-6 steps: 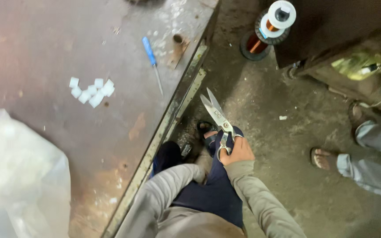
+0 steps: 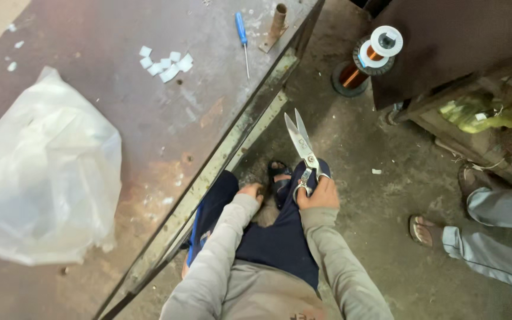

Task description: The person cuts small white rectangular pieces from a plastic sheet using scissors and inserts them into the slots of a copper-wound motor stator. The person repeats this process for multiple slots, placing the stator on a metal workbench.

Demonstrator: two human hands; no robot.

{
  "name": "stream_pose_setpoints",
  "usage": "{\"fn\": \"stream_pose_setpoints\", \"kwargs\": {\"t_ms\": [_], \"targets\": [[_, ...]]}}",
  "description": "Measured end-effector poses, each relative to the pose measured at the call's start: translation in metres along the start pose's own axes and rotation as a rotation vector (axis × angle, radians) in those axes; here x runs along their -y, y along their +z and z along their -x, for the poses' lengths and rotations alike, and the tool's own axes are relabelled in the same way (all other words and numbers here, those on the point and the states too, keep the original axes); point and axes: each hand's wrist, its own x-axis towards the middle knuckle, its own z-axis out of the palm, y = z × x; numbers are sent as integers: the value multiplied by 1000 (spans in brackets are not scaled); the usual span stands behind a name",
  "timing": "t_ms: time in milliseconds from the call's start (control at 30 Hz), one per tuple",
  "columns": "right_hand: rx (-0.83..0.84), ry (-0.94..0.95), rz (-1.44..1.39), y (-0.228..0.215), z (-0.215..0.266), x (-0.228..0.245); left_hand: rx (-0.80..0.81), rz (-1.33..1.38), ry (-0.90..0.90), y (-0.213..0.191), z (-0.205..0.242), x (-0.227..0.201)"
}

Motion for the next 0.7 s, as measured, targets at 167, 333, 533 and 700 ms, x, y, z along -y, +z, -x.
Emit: {"fn": "stream_pose_setpoints", "kwargs": {"t_ms": [167, 333, 533, 700], "targets": [[22, 25, 11, -9, 27, 3, -314, 327, 400, -61, 73, -53], [44, 44, -66, -1, 39, 13, -600, 165, 744, -155, 53, -138], [46, 74, -56, 7, 18, 14, -957, -132, 733, -254, -148, -179], [77, 82, -25, 11, -12, -2, -1288, -944, 515, -301, -331, -177]]}}
